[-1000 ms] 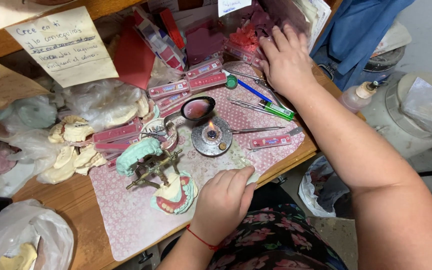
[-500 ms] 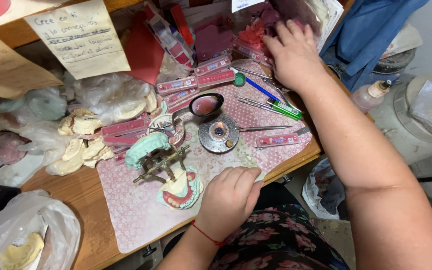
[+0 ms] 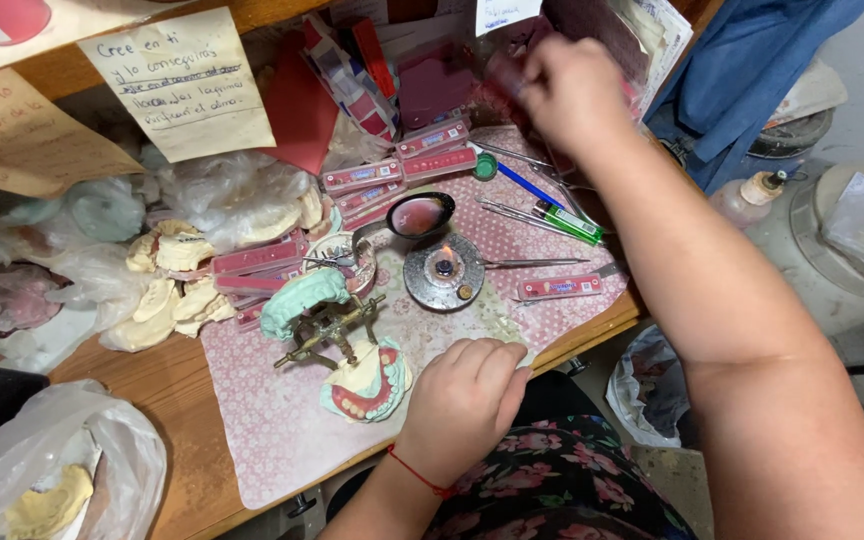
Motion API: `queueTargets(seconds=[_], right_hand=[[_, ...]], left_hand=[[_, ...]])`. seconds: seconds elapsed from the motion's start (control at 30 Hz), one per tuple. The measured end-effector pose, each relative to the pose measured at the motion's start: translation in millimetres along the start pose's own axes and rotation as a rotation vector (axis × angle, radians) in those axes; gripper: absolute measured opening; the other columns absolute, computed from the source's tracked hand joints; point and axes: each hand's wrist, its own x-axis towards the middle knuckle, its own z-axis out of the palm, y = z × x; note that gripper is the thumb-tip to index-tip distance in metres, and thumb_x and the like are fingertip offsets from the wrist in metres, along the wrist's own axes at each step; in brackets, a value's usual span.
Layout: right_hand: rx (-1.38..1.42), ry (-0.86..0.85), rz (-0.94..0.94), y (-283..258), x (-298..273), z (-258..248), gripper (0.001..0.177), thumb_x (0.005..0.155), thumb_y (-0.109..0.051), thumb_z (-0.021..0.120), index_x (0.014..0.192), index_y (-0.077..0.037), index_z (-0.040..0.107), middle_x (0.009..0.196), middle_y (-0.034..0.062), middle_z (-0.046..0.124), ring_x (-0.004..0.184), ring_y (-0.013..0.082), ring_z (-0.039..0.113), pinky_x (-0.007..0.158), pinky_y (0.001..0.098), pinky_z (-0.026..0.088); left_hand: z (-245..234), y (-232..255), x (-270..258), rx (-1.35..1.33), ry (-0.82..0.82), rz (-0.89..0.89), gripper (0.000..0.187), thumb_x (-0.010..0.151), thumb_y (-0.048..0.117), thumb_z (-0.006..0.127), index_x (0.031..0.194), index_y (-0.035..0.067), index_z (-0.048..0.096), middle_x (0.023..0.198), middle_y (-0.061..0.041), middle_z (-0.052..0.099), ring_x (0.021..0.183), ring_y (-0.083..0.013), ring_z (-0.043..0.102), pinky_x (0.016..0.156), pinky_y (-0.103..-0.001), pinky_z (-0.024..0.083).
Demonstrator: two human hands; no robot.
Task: Applying material to dental models, organizing component boxes, and using a dental handpiece for finishing.
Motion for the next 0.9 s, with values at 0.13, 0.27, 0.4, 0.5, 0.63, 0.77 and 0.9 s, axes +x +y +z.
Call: queueTargets(seconds=[0.13,0.27,0.4,0.5,0.63,0.77,0.9], right_hand=[[0.175,-0.092,0.348,6.7,-9.6,-42.3,0.025,0.106,-0.042,0.074,0.102,-0.018,0.068,0.084,0.0132,0.072,0.077,0.0406,0.067,0.068,0.0522,0.048],[-0.042,-0.366,0.388,-13.3,-21.4,-53.5,0.018,0.098,-0.032,0.066,0.105,-0.015,0.07,0.094,0.0207,0.075,0.087,0.0514,0.069,0.069,0.0622,0.054],[-0.127,-0.373,0.333,-19.3,-35.1,-45.0,0.037,0.083,-0.015,0.062,0.119,-0.015,0.07,0.096,0.0185,0.075,0.087,0.0502,0.069,0.062,0.0603,0.055],[-0.092,-0.428,0.339,-27.3,-41.2,-42.6,0.041,0.087,-0.01,0.069,0.127,-0.002,0.069,0.116,0.0242,0.06,0.097,0.05,0.067,0.083,0.0637,0.058],[-0.032,-0.129,-0.061,-33.5,-51.3,-36.2,0.033,0.099,-0.013,0.063,0.129,-0.001,0.067,0.128,0.0221,0.061,0.118,0.0435,0.053,0.094,0.0579,0.046],[0.036,-0.343,-0.025,-9.4,-60.5,-5.5,0.058,0.09,-0.005,0.056,0.147,0.0,0.055,0.163,0.0237,0.043,0.152,0.0457,0.03,0.119,0.0693,0.02],[0.045,-0.242,-0.02,-8.7,-62.3,-3.3,0.051,0.089,0.0,0.056,0.14,0.007,0.057,0.154,0.0285,0.051,0.143,0.0493,0.041,0.117,0.0648,0.031]], left_hand=[[1.6,-0.6,-0.7,-0.004,-0.006,0.006,0.016,0.099,0.015,0.068,0.111,0.005,0.066,0.092,-0.009,0.066,0.082,-0.0293,0.062,0.067,-0.04,0.051],[1.7,-1.2,-0.8,-0.005,-0.007,0.007,0.016,0.099,0.017,0.068,0.111,0.006,0.067,0.094,-0.008,0.067,0.084,-0.0295,0.063,0.069,-0.041,0.052],[1.3,-1.0,-2.3,0.01,-0.008,0.002,0.017,0.099,0.017,0.068,0.112,0.006,0.067,0.093,-0.008,0.066,0.082,-0.0295,0.062,0.067,-0.041,0.051],[1.0,-1.0,-1.1,0.007,-0.016,0.002,0.016,0.099,0.017,0.068,0.111,0.006,0.066,0.091,-0.008,0.065,0.082,-0.03,0.061,0.067,-0.042,0.05],[1.3,-1.3,-1.1,0.002,-0.015,0.001,0.015,0.098,0.017,0.069,0.109,0.006,0.066,0.091,-0.008,0.065,0.082,-0.0295,0.062,0.068,-0.041,0.051],[1.4,-0.9,-1.1,0.001,-0.003,0.006,0.015,0.099,0.016,0.068,0.11,0.006,0.066,0.092,-0.008,0.066,0.083,-0.0292,0.062,0.068,-0.04,0.051],[0.4,-0.1,0.5,0.004,-0.014,0.004,0.014,0.098,0.015,0.069,0.109,0.007,0.067,0.092,-0.007,0.066,0.082,-0.0282,0.062,0.066,-0.04,0.052]])
